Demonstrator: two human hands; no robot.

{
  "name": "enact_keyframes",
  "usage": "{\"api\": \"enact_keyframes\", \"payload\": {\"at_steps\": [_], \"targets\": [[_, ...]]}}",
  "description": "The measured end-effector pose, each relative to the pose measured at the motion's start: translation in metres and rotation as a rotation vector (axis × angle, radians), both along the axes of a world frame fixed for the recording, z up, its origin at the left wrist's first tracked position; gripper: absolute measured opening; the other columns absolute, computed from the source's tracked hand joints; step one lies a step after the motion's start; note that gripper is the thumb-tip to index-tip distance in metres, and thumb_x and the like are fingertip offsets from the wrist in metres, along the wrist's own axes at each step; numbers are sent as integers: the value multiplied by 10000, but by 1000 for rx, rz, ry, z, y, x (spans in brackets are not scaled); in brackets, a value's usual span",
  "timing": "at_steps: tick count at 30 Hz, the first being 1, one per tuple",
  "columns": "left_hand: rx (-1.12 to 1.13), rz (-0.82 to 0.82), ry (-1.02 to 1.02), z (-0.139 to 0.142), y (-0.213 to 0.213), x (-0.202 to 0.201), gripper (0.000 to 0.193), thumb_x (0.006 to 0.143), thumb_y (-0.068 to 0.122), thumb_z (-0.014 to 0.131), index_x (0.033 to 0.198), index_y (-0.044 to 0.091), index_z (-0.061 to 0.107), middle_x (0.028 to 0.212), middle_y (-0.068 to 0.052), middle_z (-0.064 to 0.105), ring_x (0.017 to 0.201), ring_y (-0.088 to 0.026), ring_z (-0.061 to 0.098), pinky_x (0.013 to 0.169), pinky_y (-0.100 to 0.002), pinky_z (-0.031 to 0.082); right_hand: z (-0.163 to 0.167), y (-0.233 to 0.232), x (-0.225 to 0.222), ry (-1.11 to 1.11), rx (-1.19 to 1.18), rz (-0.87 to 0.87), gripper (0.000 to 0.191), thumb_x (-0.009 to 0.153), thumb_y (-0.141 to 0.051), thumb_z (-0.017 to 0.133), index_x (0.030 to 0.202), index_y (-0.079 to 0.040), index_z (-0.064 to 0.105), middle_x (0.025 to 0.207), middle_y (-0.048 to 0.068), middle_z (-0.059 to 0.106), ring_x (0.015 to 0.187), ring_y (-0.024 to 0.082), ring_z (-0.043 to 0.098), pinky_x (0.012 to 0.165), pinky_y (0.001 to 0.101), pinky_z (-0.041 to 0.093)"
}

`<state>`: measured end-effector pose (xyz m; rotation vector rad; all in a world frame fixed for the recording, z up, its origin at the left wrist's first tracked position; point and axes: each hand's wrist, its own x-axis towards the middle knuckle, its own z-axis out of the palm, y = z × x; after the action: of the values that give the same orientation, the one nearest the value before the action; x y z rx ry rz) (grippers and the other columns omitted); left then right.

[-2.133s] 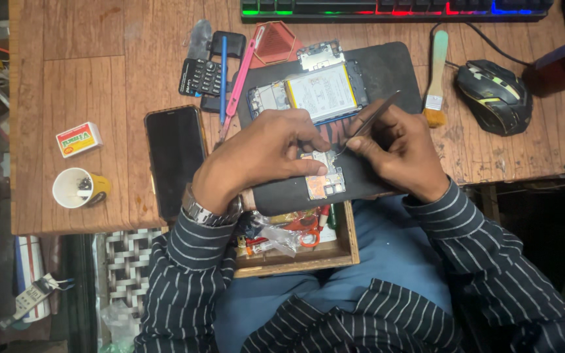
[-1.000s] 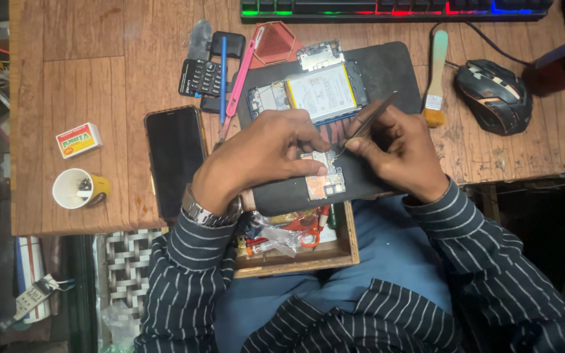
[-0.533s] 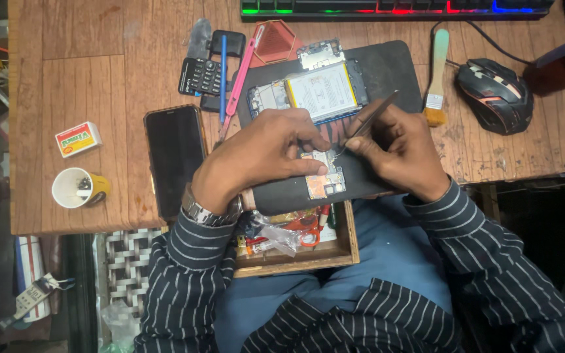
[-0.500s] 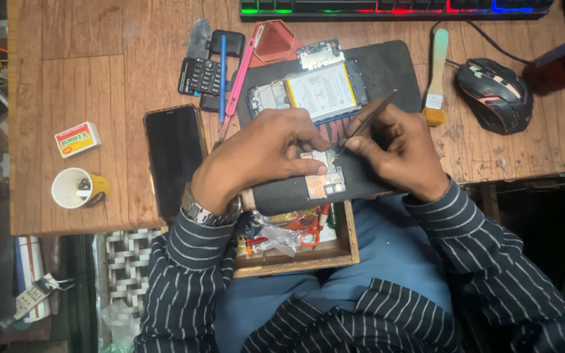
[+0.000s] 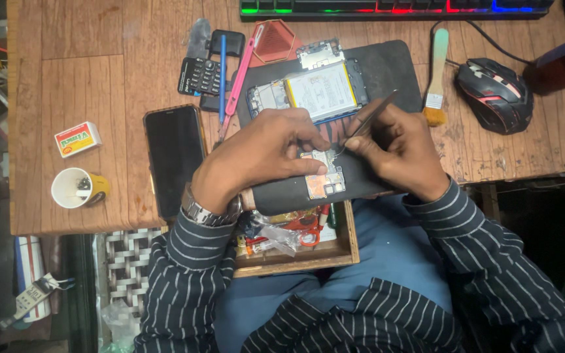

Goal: The person uses tweezers to carefully adjust small components on a disassembled mobile phone motherboard. They repeatedly reposition and press tiny parts while holding the board steady with the other hand.

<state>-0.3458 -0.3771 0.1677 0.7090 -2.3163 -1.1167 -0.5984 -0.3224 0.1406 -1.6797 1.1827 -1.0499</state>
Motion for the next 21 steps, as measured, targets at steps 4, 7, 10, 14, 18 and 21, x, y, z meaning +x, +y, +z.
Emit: {"api": "enact_keyframes", "payload": {"at_steps": [4, 7, 10, 14, 18, 21], "targets": [[-16, -2, 12, 0, 1, 0, 348, 782, 288, 858, 1032, 60, 775, 879, -73, 692, 700, -195, 644, 645, -331, 511, -1, 1, 0, -40, -5, 4, 169, 939, 31, 713, 1065, -6, 606, 994, 35, 680, 935, 79, 640, 818, 251, 532], [-42, -9, 29, -1, 0, -1, 349, 782, 288, 862, 1030, 58, 774, 886, -72, 698, 713, -193, 646, 654, -332, 514, 0, 1, -1, 39, -32, 11, 148, 937, 26, 721, 1043, -6, 623, 952, 40, 689, 884, 81, 636, 777, 253, 524], [-22, -6, 15, -2, -1, -1, 353, 779, 291, 861, 1032, 61, 774, 884, -73, 695, 698, -194, 640, 643, -332, 513, 0, 0, 0, 8, -36, 4, 162, 938, 25, 719, 1060, -4, 616, 983, 37, 688, 925, 80, 646, 815, 251, 536], [-8, -8, 18, -2, 0, 0, 356, 778, 290, 862, 1033, 57, 773, 882, -72, 695, 696, -194, 637, 640, -331, 512, 1, 1, 0, 7, -6, 1, 156, 934, 25, 720, 1048, -3, 618, 954, 40, 686, 900, 80, 638, 790, 251, 526], [-22, -7, 20, -1, 0, 0, 351, 783, 289, 862, 1034, 59, 776, 880, -70, 695, 693, -188, 636, 642, -327, 510, 2, 1, 1, 34, -28, -11, 160, 927, 25, 724, 1044, -2, 620, 955, 44, 696, 898, 83, 646, 784, 255, 530], [3, 1, 3, 0, 0, -1, 357, 777, 293, 859, 1031, 58, 775, 877, -68, 694, 676, -184, 633, 628, -324, 508, 2, 1, 1, 27, -28, -2, 159, 928, 25, 725, 1045, -3, 620, 954, 47, 696, 898, 84, 646, 786, 256, 533]]}}
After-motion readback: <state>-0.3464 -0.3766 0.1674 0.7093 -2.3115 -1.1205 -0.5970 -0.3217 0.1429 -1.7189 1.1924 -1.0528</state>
